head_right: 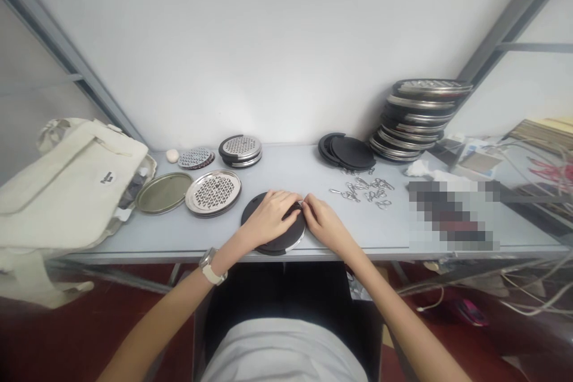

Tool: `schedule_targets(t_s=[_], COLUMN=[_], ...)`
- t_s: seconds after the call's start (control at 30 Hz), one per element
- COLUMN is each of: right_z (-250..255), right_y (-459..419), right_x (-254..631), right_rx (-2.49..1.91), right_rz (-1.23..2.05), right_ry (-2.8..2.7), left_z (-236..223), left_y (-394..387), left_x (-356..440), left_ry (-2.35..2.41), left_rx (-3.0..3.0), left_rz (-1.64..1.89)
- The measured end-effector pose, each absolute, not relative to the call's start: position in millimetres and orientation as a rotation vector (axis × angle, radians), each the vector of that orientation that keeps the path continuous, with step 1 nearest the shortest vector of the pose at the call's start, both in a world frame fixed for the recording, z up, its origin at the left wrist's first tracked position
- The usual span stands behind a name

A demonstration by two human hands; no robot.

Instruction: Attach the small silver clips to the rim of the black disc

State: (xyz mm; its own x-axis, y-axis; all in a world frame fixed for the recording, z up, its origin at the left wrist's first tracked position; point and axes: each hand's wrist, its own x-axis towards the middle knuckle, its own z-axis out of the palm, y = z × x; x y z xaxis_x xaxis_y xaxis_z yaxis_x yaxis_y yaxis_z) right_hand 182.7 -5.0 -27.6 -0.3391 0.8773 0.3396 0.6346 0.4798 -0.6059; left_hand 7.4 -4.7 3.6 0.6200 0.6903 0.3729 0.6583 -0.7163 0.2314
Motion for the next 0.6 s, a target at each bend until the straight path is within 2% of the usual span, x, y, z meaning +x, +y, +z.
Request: schedule_targets(t_s=[0.6], right_z=[-29.6], right_y=[-5.8], right_x=[182.7], right_rx=[-1.282], right_rz=[0.503], right_ry=[-2.031], left_z=[3.0], left_y=[-4.4], left_x=[7.3], left_ry=[1.141], left_rx=[2.755], left_rz=[0.69])
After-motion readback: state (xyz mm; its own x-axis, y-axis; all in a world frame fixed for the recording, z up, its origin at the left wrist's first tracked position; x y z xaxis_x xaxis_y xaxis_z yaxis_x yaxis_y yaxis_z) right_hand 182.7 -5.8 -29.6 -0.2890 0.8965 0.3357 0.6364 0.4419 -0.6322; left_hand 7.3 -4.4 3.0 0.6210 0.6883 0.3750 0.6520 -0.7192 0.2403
